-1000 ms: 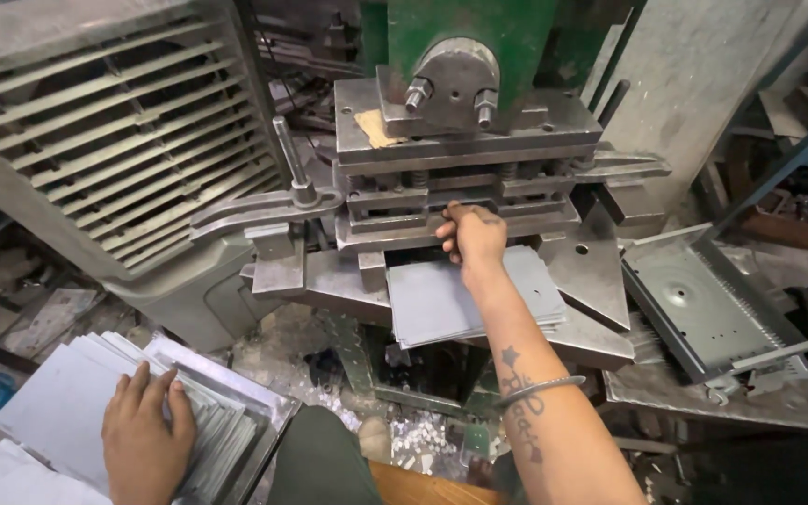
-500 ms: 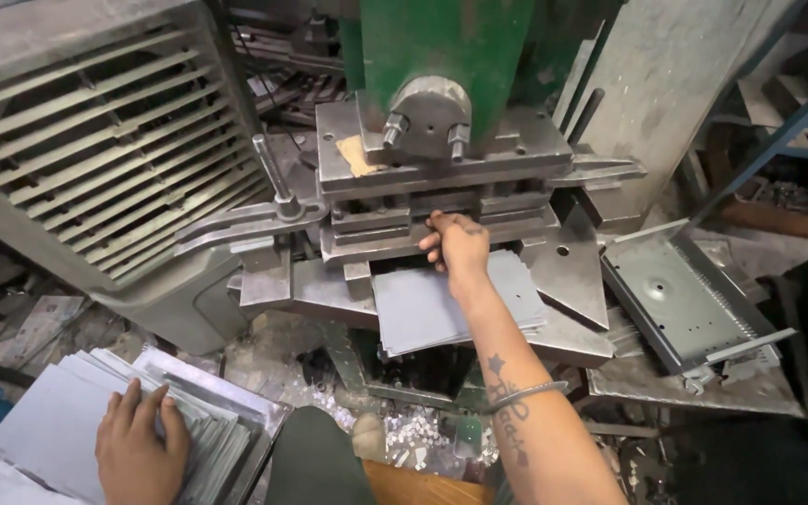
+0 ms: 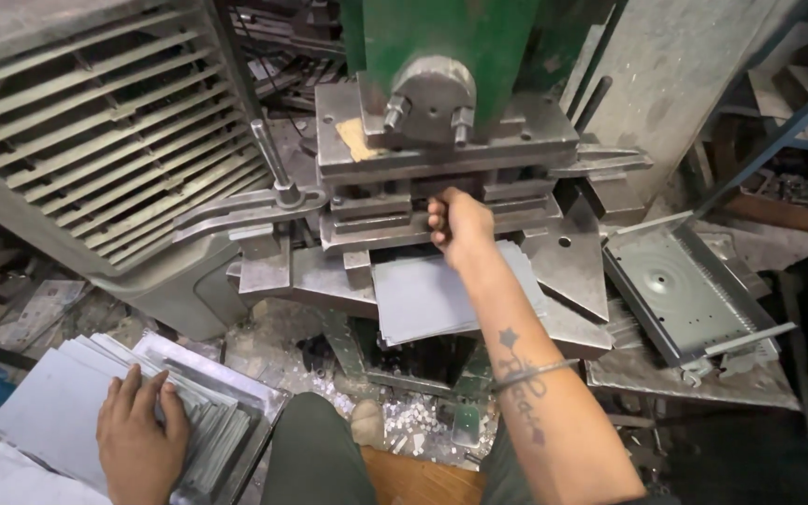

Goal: Operating a manual stamping press machine to process rectangular metal plates.

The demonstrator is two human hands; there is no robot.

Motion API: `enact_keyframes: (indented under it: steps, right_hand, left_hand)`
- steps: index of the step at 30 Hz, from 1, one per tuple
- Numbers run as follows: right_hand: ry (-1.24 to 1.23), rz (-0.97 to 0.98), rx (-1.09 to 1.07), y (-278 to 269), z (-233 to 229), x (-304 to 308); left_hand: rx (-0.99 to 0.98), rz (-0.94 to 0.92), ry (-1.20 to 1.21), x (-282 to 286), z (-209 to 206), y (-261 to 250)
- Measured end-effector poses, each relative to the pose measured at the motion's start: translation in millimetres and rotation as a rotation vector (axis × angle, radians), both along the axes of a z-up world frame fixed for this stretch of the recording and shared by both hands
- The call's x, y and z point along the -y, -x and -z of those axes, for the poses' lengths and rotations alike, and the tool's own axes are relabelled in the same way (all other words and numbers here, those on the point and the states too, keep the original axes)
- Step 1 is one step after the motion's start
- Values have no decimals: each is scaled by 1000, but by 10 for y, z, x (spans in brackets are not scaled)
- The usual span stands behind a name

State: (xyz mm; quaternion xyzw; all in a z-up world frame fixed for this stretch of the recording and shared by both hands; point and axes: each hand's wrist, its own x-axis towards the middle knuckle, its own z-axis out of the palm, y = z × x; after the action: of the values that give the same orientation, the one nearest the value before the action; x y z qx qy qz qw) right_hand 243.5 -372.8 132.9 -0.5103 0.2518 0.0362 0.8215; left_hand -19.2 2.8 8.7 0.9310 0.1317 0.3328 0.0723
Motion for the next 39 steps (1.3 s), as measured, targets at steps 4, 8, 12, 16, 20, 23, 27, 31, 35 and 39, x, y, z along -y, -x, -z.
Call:
enact_keyframes:
  steps: [4, 8, 12, 16, 20, 23, 27, 31, 35, 39]
  right_hand:
    - [104, -75, 177, 854, -74, 34]
    - [22, -72, 135, 1508, 362, 139]
    - [106, -71, 24, 1733, 475, 267]
    - [302, -143, 72, 1700, 612, 463]
    - [339, -196, -31, 1835, 601, 470]
    - [312, -232, -45, 1944, 771, 480]
    - [328, -305, -79, 2036, 882, 390]
    - [279, -379, -52, 2091, 910, 263]
    - [242, -391, -61, 2159, 788, 184]
    - [253, -372, -114, 2250, 862, 242]
  left_hand:
    - [20, 22, -19, -60, 56, -16]
    - [6, -15, -28, -68, 47, -48]
    - [-201, -18, 285, -264, -224, 27]
    - [-328, -184, -7, -846, 124, 73]
    - [-572, -217, -199, -257, 555, 543]
    - [-359, -127, -266, -110, 783, 829]
    - [-165, 54, 748, -414, 555, 656]
    - [299, 100, 481, 397, -961, 692]
    - [105, -70, 387, 797, -1258, 615]
    - [-131, 226, 79, 536, -220, 575]
